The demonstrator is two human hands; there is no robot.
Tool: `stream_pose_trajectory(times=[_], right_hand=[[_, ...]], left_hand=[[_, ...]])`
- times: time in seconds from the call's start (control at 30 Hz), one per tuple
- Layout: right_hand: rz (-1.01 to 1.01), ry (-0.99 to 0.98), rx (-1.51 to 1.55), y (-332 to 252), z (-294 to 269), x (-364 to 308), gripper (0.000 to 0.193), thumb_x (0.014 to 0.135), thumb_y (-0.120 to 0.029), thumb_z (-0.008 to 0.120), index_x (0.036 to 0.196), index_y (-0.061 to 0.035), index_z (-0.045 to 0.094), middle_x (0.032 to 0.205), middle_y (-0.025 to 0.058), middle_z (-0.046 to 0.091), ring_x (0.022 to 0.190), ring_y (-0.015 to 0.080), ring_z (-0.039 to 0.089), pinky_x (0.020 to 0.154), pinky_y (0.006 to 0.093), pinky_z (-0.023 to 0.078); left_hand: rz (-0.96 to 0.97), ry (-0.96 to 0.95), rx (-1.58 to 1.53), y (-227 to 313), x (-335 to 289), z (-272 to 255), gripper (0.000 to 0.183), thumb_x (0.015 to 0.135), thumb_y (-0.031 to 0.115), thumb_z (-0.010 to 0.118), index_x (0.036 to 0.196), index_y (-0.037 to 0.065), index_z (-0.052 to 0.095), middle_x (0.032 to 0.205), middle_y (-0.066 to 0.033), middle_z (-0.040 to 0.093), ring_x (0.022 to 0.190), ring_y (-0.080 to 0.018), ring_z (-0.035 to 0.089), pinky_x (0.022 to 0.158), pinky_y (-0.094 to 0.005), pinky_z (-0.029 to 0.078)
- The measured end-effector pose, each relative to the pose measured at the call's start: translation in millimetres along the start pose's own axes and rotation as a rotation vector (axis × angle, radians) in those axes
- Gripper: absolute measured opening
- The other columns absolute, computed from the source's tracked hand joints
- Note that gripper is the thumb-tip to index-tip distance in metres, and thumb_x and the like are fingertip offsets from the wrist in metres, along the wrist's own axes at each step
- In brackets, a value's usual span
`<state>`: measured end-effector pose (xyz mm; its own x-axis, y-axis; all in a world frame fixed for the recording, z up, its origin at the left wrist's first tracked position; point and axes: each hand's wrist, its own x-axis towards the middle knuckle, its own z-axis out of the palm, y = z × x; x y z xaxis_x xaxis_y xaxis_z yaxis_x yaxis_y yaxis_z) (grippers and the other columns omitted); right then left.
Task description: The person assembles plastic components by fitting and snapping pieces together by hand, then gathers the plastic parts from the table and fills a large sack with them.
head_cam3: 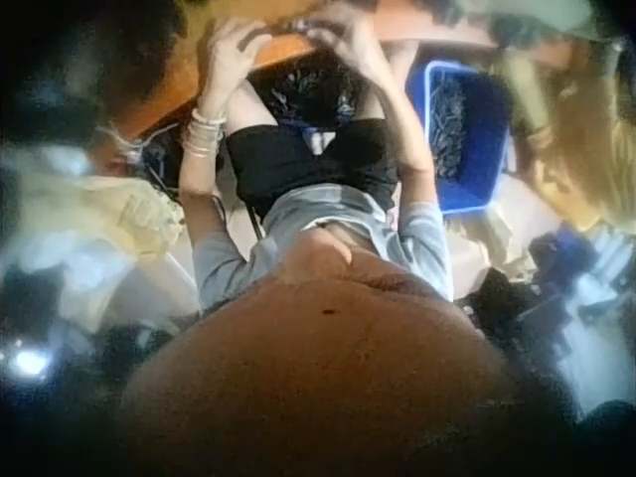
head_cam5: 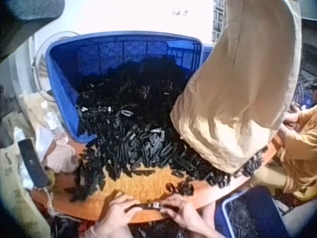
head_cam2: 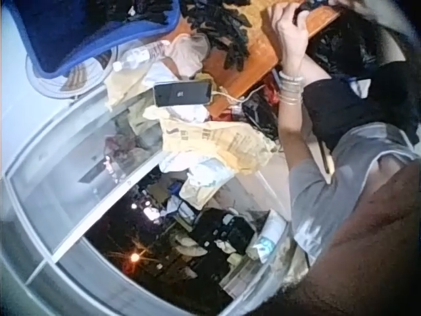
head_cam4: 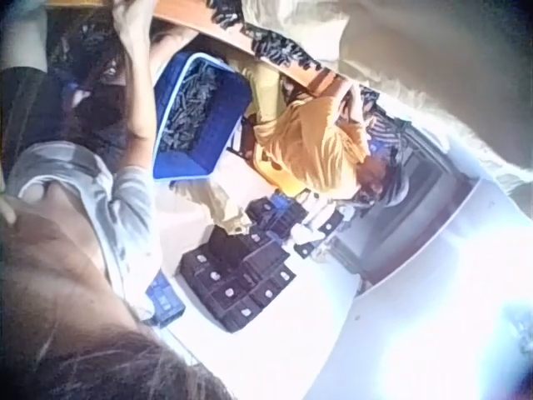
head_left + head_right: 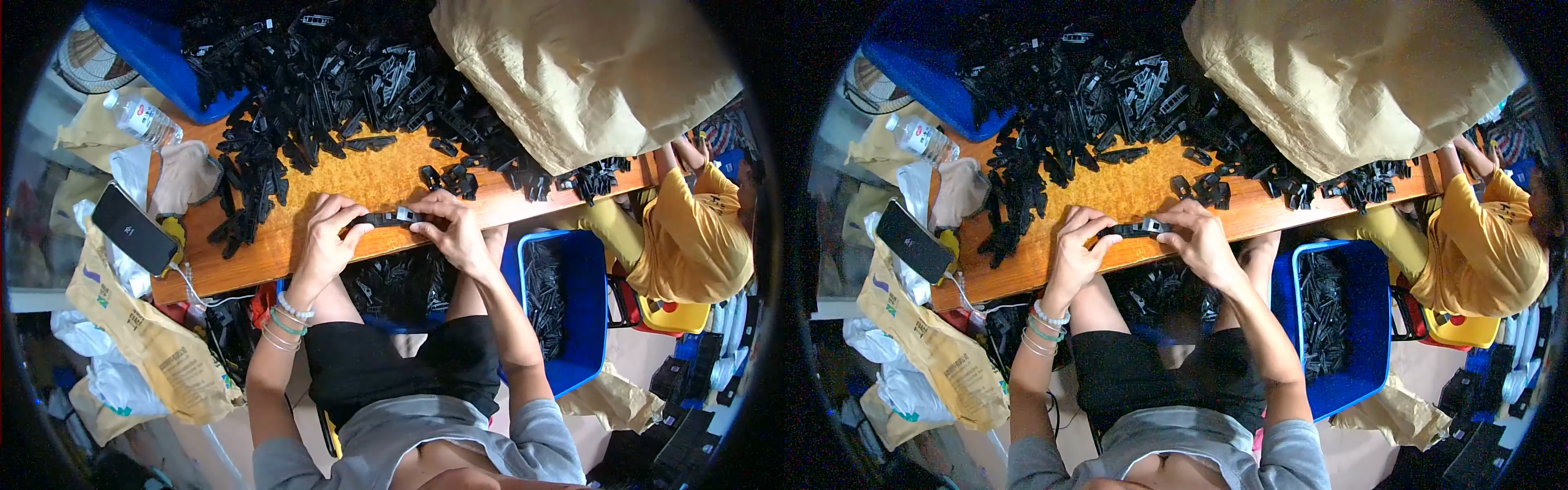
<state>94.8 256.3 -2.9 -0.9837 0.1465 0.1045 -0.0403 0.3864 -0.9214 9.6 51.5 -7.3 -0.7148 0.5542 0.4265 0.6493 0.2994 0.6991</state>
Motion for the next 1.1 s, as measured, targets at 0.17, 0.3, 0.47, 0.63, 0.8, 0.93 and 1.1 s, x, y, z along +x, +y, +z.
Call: stream_pose_trajectory(times=[0.17, 0.3, 0.47, 0.63, 0.8, 0.93, 1.1], right_hand=[[-0.172, -0.065, -0.086, 1, -5, 13, 0.027, 0.07, 0.001, 0.075, 0.097, 0.0001, 0.071, 0.091, 0.007, 0.061, 0.089, 0.0204, 0.056, 0.081, 0.0297, 0.045], [-0.24, -0.041, -0.211, -3, 9, 12, 0.028, 0.067, -0.002, 0.076, 0.095, -0.0012, 0.072, 0.091, 0.0082, 0.06, 0.089, 0.0247, 0.055, 0.083, 0.0328, 0.043], [-0.198, -0.078, -0.21, -6, -1, -4, 0.03, 0.069, -0.005, 0.076, 0.098, -0.0011, 0.071, 0.092, 0.0112, 0.061, 0.093, 0.0292, 0.057, 0.085, 0.0375, 0.046], [-0.276, 0.197, -0.602, 4, -30, -1, 0.036, 0.071, -0.007, 0.072, 0.106, -0.0021, 0.065, 0.103, 0.0122, 0.06, 0.1, 0.0327, 0.055, 0.087, 0.0403, 0.044], [-0.126, 0.347, -0.729, 23, -46, 4, 0.037, 0.07, -0.011, 0.075, 0.104, -0.0018, 0.065, 0.108, 0.0125, 0.059, 0.102, 0.0314, 0.053, 0.089, 0.0402, 0.042], [-0.087, 0.368, -0.555, 28, -51, -3, 0.041, 0.068, -0.008, 0.075, 0.108, -0.0039, 0.065, 0.11, 0.013, 0.058, 0.102, 0.0312, 0.054, 0.091, 0.0394, 0.042], [-0.183, 0.383, -0.749, 11, -52, -2, 0.041, 0.066, -0.007, 0.075, 0.107, -0.0119, 0.069, 0.115, 0.009, 0.058, 0.102, 0.0292, 0.052, 0.09, 0.0397, 0.041]], left_hand=[[0.002, -0.037, -0.04, 2, 5, 1, 0.02, 0.069, 0.0, 0.074, 0.087, -0.003, 0.066, 0.085, -0.0115, 0.062, 0.08, -0.0278, 0.057, 0.072, -0.036, 0.048], [0.015, -0.075, -0.05, 7, 4, 3, 0.019, 0.07, 0.001, 0.074, 0.087, -0.003, 0.067, 0.084, -0.0109, 0.061, 0.08, -0.0273, 0.057, 0.073, -0.0357, 0.048], [-0.004, -0.279, -0.14, 4, 18, -9, 0.023, 0.074, 0.007, 0.075, 0.094, -0.003, 0.068, 0.091, -0.0117, 0.063, 0.088, -0.028, 0.06, 0.08, -0.0352, 0.049], [0.177, 0.015, 0.3, -21, 74, 8, 0.029, 0.081, 0.007, 0.068, 0.107, -0.005, 0.062, 0.108, -0.0164, 0.059, 0.104, -0.0311, 0.054, 0.092, -0.0379, 0.045], [0.218, -0.092, 0.472, -25, 87, 7, 0.021, 0.082, 0.005, 0.064, 0.101, -0.004, 0.062, 0.101, -0.0154, 0.058, 0.099, -0.031, 0.052, 0.088, -0.0389, 0.044], [-0.014, -0.252, 0.047, 0, 53, -6, 0.023, 0.082, 0.006, 0.065, 0.102, -0.005, 0.063, 0.096, -0.0138, 0.06, 0.094, -0.0291, 0.057, 0.086, -0.0361, 0.046], [-0.001, -0.332, -0.097, 7, 22, -8, 0.019, 0.082, 0.003, 0.065, 0.099, -0.003, 0.067, 0.094, -0.0127, 0.06, 0.093, -0.0273, 0.056, 0.082, -0.0364, 0.047]])
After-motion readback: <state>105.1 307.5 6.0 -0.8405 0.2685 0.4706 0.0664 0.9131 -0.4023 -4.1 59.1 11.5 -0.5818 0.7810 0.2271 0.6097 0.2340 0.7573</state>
